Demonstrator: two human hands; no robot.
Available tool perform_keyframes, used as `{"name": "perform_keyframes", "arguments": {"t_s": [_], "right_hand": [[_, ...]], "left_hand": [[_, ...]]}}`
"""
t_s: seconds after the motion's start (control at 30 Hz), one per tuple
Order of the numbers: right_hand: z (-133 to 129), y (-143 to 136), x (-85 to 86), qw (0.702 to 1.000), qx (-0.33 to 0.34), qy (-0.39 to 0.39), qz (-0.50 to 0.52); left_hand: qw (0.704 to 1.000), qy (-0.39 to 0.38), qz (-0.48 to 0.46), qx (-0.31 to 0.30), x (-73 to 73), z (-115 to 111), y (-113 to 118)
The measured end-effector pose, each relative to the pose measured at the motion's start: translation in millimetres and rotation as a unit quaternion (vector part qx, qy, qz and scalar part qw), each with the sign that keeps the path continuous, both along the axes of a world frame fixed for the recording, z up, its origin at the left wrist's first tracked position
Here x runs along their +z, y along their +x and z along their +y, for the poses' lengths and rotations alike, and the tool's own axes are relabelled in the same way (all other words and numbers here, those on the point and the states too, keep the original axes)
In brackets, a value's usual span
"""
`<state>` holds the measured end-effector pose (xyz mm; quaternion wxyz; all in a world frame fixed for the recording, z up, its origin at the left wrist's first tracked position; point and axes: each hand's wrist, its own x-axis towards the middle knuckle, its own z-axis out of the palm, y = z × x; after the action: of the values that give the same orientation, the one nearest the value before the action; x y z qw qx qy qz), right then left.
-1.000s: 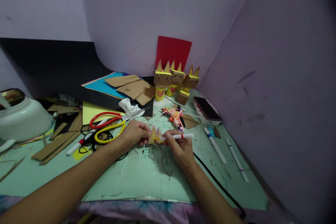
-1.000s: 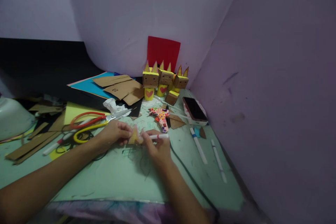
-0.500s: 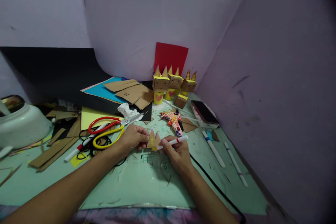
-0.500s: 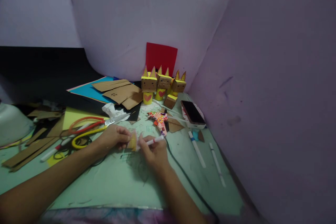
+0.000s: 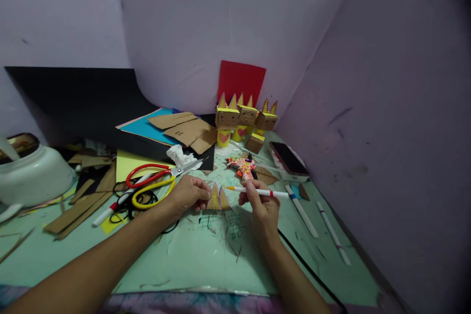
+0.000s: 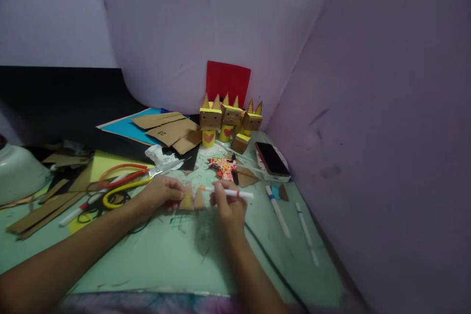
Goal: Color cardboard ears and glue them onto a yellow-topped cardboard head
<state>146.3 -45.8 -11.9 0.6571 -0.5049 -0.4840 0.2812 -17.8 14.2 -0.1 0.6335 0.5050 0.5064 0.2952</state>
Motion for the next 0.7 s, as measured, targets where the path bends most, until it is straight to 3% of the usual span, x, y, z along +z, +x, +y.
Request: {"name": "perform_keyframes", "arguments": {"t_s": [0.4,0.7], "right_hand": [[-2,1,-9.0,0.997,0.054,-0.032,-0.053],[2,-2,-21.7,0.994,0.058,-0.006,-0.097]], "left_hand": [[1.000,0.001,0.003,-0.001,1.4,-1,-1],[1.000,0.006,0.011,-0.013,2.2,-2,-1]]}}
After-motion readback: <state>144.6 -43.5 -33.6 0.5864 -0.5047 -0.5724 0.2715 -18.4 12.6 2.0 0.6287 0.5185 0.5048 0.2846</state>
